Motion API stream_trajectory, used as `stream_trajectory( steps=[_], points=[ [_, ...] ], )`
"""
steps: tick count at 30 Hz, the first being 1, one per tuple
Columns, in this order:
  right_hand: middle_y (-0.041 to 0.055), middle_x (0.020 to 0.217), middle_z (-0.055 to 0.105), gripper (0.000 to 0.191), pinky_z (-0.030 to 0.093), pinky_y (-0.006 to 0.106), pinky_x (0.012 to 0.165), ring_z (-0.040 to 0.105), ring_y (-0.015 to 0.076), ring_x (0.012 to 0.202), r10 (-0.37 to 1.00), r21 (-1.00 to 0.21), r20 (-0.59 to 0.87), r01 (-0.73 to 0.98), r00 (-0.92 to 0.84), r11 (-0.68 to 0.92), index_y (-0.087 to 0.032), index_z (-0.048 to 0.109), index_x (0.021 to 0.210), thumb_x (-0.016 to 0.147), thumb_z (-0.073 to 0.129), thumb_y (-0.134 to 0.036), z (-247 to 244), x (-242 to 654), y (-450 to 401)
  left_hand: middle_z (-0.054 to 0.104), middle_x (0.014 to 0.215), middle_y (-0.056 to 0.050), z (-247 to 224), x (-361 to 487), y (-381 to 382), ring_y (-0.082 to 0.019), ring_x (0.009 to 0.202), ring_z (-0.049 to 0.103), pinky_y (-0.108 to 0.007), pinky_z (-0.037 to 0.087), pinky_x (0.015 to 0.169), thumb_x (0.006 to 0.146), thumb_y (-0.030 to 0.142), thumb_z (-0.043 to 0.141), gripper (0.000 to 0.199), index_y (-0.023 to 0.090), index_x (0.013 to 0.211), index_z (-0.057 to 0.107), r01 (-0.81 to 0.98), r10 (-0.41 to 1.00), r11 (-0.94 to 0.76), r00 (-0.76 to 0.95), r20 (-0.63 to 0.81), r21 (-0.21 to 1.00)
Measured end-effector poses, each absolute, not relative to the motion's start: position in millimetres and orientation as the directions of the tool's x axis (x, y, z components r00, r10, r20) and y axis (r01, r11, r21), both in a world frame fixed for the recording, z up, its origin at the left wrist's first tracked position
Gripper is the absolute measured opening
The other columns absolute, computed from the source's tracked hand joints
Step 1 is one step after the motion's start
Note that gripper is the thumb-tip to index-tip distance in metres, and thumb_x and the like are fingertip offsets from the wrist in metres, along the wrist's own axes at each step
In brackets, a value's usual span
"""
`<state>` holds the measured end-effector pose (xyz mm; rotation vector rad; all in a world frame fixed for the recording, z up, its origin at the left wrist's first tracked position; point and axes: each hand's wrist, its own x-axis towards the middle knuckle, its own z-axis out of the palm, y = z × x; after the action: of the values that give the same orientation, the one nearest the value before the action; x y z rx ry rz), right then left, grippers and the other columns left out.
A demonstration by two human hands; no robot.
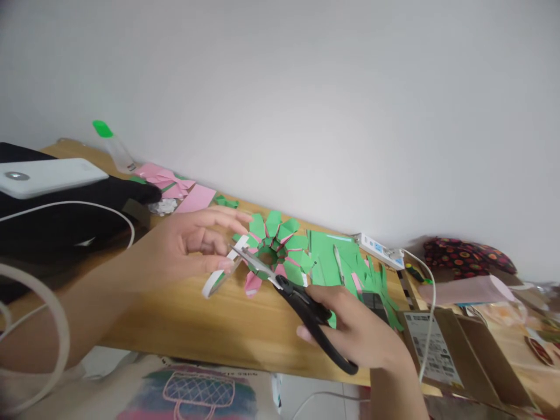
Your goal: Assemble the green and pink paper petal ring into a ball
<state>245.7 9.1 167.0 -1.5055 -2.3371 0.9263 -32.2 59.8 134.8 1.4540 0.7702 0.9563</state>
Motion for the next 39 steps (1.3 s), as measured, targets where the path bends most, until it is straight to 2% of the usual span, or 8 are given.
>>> stream_trajectory(
  steps=[11,16,22,27,33,35,36,39],
  points=[
    [-0.001,0.054,0.056,0.041,0.037,0.022,0.047,0.047,0.012,0.05,0.867,-0.475,-0.222,0.826,-0.446,0.303,-0.019,0.063,0.067,0.088,0.055,-0.053,160.4,250.3,9.9,0.054,0.136,-0.011,125.8,-33.8,64.4,0.0,0.055,0.058,-0.016,0.051,0.053,0.072,0.015,0.071,0.021,0.016,0.093,0.068,-0.132,0.872,-0.088,0.469,0.14,0.987],
    [0.0021,0.052,0.059,0.032,0.031,0.025,0.048,0.049,0.0145,0.046,0.951,-0.135,-0.194,0.967,-0.241,0.218,-0.021,0.057,0.065,0.087,0.051,-0.043,149.8,255.1,11.8,0.054,0.136,-0.011,118.0,-41.2,59.4,-0.003,0.057,0.059,-0.019,0.05,0.052,0.072,0.02,0.072,0.023,0.019,0.094,0.066,-0.112,0.866,-0.036,0.493,0.087,0.993],
    [0.0151,0.074,0.072,0.031,0.035,0.03,0.052,0.068,0.029,0.068,0.892,0.246,-0.201,0.902,0.404,-0.354,-0.021,0.067,0.075,0.085,0.052,-0.046,110.0,288.1,13.7,0.052,0.139,-0.008,77.9,-69.2,59.1,-0.012,0.067,0.064,-0.026,0.051,0.062,0.081,0.02,0.057,0.035,0.026,0.116,0.063,0.594,0.961,-0.278,0.182,0.21,0.755],
    [0.0213,0.081,0.074,0.037,0.042,0.034,0.055,0.071,0.0353,0.076,0.771,0.196,-0.183,0.791,0.61,-0.579,-0.014,0.075,0.085,0.085,0.054,-0.045,66.3,304.8,9.0,0.046,0.145,-0.019,39.1,-85.4,66.0,-0.037,0.098,0.067,-0.051,0.052,0.079,0.088,0.012,0.038,0.048,0.017,0.132,0.056,0.931,0.981,-0.138,0.176,-0.084,0.338],
    [0.0201,0.093,0.075,0.033,0.049,0.037,0.067,0.071,0.0335,0.087,0.79,0.088,-0.156,0.805,0.592,-0.586,-0.011,0.074,0.096,0.087,0.055,-0.036,50.3,298.0,-9.7,0.052,0.138,-0.017,24.8,-92.3,48.1,-0.039,0.128,0.048,-0.059,0.035,0.107,0.085,0.024,0.057,0.034,0.018,0.117,0.066,0.82,0.984,-0.151,0.18,0.003,0.552],
    [0.0171,0.096,0.074,0.033,0.05,0.037,0.069,0.07,0.0295,0.085,0.819,-0.048,-0.09,0.819,0.567,-0.572,-0.014,0.073,0.098,0.09,0.05,-0.036,58.4,279.0,-20.7,0.053,0.139,-0.012,29.2,-88.9,36.1,-0.032,0.13,0.048,-0.05,0.039,0.107,0.084,0.035,0.063,0.033,0.023,0.114,0.067,0.528,0.973,-0.129,0.23,0.005,0.84],
    [0.0146,0.089,0.074,0.029,0.051,0.036,0.067,0.069,0.0266,0.076,0.846,-0.293,-0.024,0.805,0.533,-0.516,-0.015,0.072,0.093,0.089,0.054,-0.037,63.8,264.8,-26.2,0.054,0.139,-0.01,32.3,-85.0,30.0,-0.03,0.13,0.049,-0.044,0.045,0.102,0.083,0.041,0.066,0.036,0.026,0.115,0.067,0.25,0.952,-0.057,0.304,-0.023,0.967],
    [0.0065,0.081,0.072,0.019,0.05,0.03,0.058,0.066,0.0203,0.071,0.973,-0.852,-0.005,0.508,0.232,-0.126,-0.023,0.071,0.082,0.087,0.062,-0.039,79.5,209.1,-35.2,0.06,0.136,-0.006,40.5,-66.0,14.8,-0.028,0.132,0.05,-0.041,0.047,0.098,0.081,0.051,0.065,0.04,0.034,0.117,0.068,-0.402,0.88,0.304,0.465,-0.093,0.864]
  ],
)
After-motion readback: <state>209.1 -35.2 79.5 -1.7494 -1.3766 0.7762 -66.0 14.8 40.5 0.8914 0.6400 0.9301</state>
